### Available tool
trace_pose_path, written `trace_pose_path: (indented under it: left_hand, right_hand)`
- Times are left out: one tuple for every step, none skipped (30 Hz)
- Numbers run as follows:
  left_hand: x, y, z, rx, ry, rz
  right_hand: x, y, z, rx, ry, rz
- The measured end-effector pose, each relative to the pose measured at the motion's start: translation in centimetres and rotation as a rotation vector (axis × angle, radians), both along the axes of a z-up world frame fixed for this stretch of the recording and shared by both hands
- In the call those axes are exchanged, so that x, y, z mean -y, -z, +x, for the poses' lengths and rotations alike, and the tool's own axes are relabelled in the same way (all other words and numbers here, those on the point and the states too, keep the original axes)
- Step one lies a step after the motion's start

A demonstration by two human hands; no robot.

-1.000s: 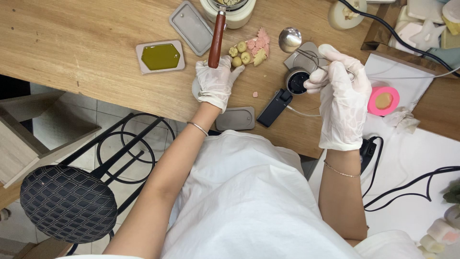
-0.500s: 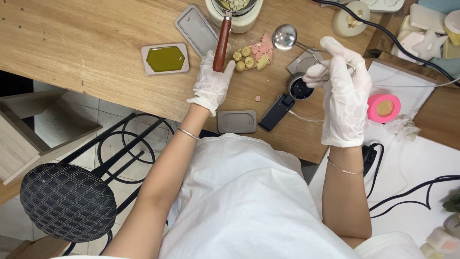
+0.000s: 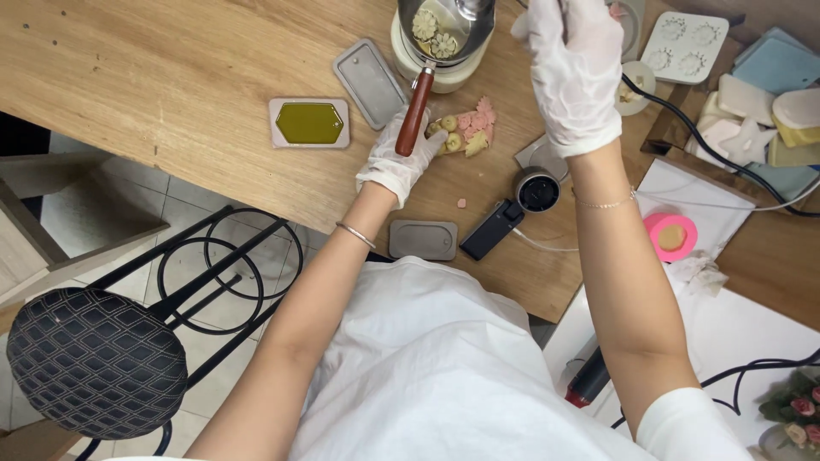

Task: Preparing and cleaning small wax flower decorations for candles.

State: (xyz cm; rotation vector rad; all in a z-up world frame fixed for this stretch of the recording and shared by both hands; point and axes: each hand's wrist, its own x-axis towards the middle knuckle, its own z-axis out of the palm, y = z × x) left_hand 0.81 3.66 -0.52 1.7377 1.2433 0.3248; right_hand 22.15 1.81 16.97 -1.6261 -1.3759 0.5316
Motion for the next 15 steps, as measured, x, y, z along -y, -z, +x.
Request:
trace_pose_path:
  left_hand:
    - [0.0,-0.1,0.1,0.0,-0.005,0.0]
    - [0.0,-0.1,0.2,-0.016,0.012,-0.012]
    - [-0.1,-0.2,0.4,-0.03,0.031,-0.024]
    - [-0.2,-0.2,0.4,-0.029,0.027,-0.024]
    - [-0.1,-0.1,0.4,-0.005,0.006,-0.074]
    - [-0.1,-0.1,0.4,0.019,-0.015,-0.123]
    - [-0.2,-0.2,0.4,0.019,-0.019,-0.123]
    - [-0.3,-0.2,0.5,0.038,-0.042,-0.138]
    - [-0.4,-0.3,0.5,0.055,-0.063,-0.154]
    - [-0.4,-0.1,0.3,0.055,-0.065,-0.155]
    - [-0.4,0.1,0.2,0.063,-0.06,-0.131]
    - [-0.3,0.4,0.0,0.072,-0.055,-0.106]
    - [-0.5,-0.4,-0.2,0.072,-0.056,-0.107]
    - [-0.7,-1.1,-0.4,0.068,-0.037,-0.097]
    - [-0.9,-1.9,-0.6,0.063,-0.018,-0.088]
  right_hand:
    - [-0.6,0.7,0.0,0.0,-0.005,0.0]
    - [-1.2,1.4,-0.1,0.104,-0.024,0.0]
    - [-1.9,2.0,-0.1,0.208,-0.041,0.001]
    - [-2.3,2.3,-0.1,0.21,-0.045,0.001]
    - [-2.7,2.7,-0.1,0.24,-0.056,0.015]
    - [-3.1,3.0,-0.1,0.27,-0.067,0.029]
    - [-3.4,3.5,0.0,0.27,-0.07,0.03]
    - [-3.6,3.9,0.2,0.275,-0.079,0.032]
    - [-3.8,4.3,0.3,0.28,-0.087,0.034]
    - [-3.9,4.7,0.4,0.279,-0.089,0.034]
    - [-3.9,5.0,0.6,0.29,-0.089,0.031]
    - [-3.9,5.4,0.8,0.302,-0.088,0.028]
    - [-3.8,5.1,0.8,0.301,-0.09,0.027]
    - [-3.7,4.9,0.9,0.289,-0.092,0.036]
    - [-3.6,4.7,0.9,0.275,-0.094,0.044]
